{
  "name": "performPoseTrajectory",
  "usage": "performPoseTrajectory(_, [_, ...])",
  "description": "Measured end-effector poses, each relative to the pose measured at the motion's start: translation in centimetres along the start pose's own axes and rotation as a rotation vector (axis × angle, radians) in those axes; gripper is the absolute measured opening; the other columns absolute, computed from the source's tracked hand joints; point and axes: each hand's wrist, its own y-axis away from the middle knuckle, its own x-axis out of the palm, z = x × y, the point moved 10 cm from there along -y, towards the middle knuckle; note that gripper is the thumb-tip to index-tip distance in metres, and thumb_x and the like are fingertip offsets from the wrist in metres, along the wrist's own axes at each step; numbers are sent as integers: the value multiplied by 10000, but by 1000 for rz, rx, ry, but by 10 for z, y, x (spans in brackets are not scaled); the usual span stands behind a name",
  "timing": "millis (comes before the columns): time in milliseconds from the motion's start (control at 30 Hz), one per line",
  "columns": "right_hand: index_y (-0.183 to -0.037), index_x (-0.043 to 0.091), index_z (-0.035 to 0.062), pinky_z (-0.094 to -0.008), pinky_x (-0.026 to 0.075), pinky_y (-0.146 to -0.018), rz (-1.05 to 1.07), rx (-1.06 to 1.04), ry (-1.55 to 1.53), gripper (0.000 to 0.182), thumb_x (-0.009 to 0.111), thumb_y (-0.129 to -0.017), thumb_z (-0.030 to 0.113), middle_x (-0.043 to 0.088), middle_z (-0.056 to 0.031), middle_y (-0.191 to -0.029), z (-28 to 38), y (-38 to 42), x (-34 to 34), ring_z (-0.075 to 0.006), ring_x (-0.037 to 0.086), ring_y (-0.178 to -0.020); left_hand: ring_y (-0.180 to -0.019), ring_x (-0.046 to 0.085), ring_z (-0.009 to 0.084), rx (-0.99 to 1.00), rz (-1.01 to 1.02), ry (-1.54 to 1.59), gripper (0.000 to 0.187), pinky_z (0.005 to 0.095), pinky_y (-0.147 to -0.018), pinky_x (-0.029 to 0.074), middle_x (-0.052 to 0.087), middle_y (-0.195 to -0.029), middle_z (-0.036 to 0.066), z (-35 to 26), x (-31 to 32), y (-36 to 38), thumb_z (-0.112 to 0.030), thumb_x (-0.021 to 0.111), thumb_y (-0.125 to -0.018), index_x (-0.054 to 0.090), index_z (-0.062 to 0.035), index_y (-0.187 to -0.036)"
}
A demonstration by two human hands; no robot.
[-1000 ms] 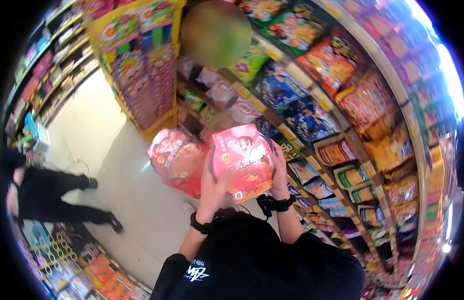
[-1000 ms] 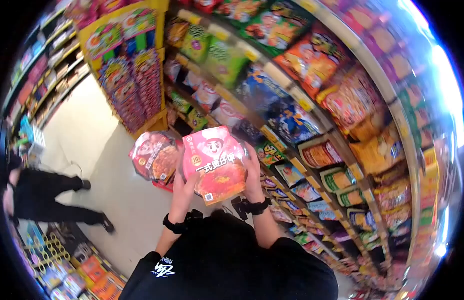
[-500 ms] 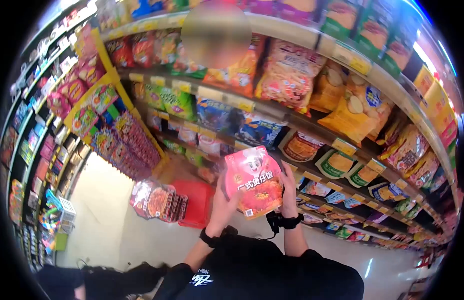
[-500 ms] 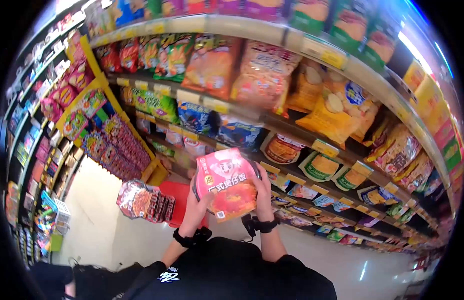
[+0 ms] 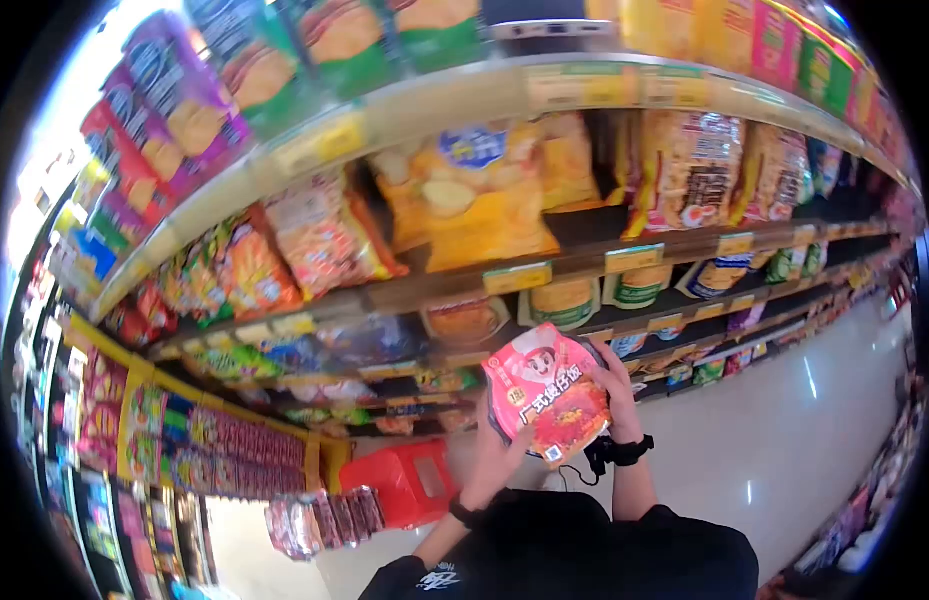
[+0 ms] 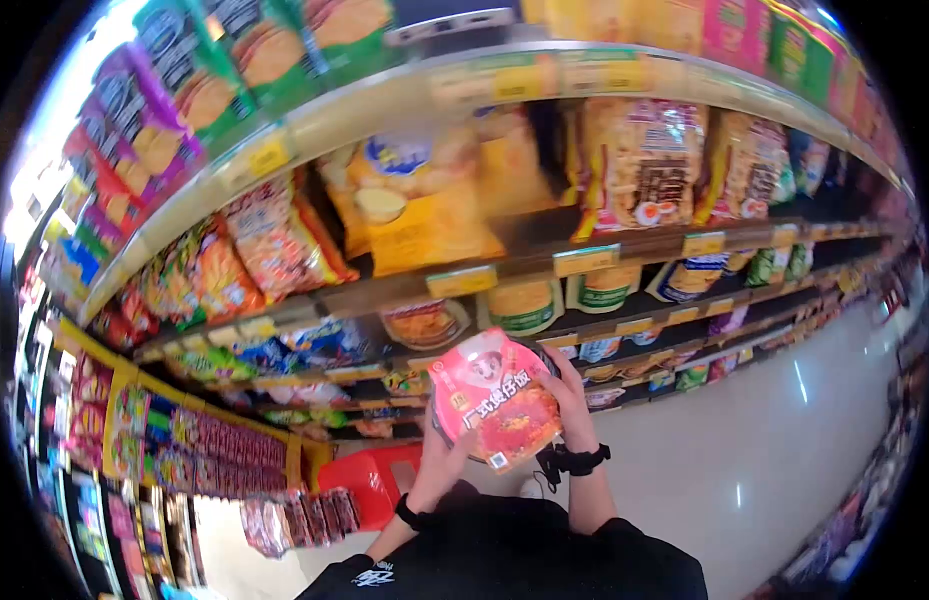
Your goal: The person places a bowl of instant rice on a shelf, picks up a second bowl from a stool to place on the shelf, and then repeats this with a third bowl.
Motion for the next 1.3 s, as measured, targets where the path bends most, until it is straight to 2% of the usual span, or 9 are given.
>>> performPoseTrajectory(200, [-1294, 450, -24, -288, 401, -960, -245, -70, -71, 478, 558, -847, 106, 529, -96, -1231, 26, 22, -61, -168, 515, -1112, -1223, 393, 314, 119, 276, -236, 720, 400, -1057, 286, 370, -1321, 215, -10, 61, -33, -168, 663, -813, 269, 64, -1368])
performPoseTrajectory(300, [-1282, 460, -20, -280, 429, -929, -485, -62, -76, 455, 549, -852, 100, 538, -94, -1211, 40, 51, -88, -157, 525, -1088, -1220, 401, 307, 69, 541, -185, 750, 400, -1056, 293, 387, -1307, 221, 16, 97, -51, -147, 676, -798, 250, 65, -1379])
performPoseTrajectory(367, [-1311, 433, -14, -287, 464, -894, -590, -115, -16, 478, 522, -856, 102, 558, -101, -1192, 58, 63, -90, -163, 560, -1054, -1201, 421, 271, -128, 594, 56, 745, 380, -1049, 309, 400, -1311, 202, 20, 114, -60, -78, 661, -779, 244, 67, -1380])
performPoseTrajectory(533, [-1319, 406, -31, -282, 448, -911, -768, -270, 28, 499, 539, -858, 104, 533, -111, -1220, 59, 75, -95, -165, 542, -1074, -1172, 444, 196, -68, 808, 214, 693, 325, -999, 371, 418, -1311, 151, 40, 144, -93, -94, 624, -841, 227, 29, -1395])
performPoseTrajectory(667, [-1304, 416, -39, -289, 452, -911, -937, -387, 25, 488, 538, -852, 98, 530, -119, -1213, 42, 98, -105, -169, 541, -1070, -1154, 462, 197, -86, 895, 212, 659, 320, -990, 381, 446, -1286, 143, 66, 163, -104, -95, 604, -861, 233, 31, -1391])
performPoseTrajectory(767, [-1303, 427, -29, -288, 459, -902, -1047, -414, 59, 483, 525, -849, 102, 547, -106, -1176, 49, 120, -110, -158, 554, -1050, -1198, 444, 237, -244, 919, 309, 676, 344, -1030, 349, 423, -1310, 182, 62, 188, -97, -82, 625, -820, 273, 54, -1381])
performPoseTrajectory(900, [-1274, 444, -32, -271, 461, -883, -1184, -488, 59, 462, 536, -846, 113, 549, -95, -1148, 40, 143, -132, -143, 553, -1030, -1179, 460, 211, -243, 1033, 308, 681, 326, -1016, 364, 440, -1293, 164, 75, 225, -92, -82, 645, -819, 283, 45, -1383])
performPoseTrajectory(1033, [-1271, 447, -43, -262, 459, -864, -1270, -476, 133, 470, 548, -846, 129, 551, -102, -1153, 61, 176, -163, -139, 554, -1017, -1139, 482, 197, -373, 1128, 294, 635, 319, -968, 400, 459, -1272, 145, 73, 277, -70, -75, 631, -838, 308, 39, -1372])
performPoseTrajectory(1300, [-1317, 397, -38, -284, 417, -947, -1295, -663, 125, 499, 567, -877, 125, 530, -99, -1200, 110, 237, -240, -141, 518, -1085, -1174, 444, 204, -296, 1073, 327, 475, 327, -1004, 344, 437, -1290, 142, 69, 392, -36, -223, 443, -948, 338, 32, -1334])
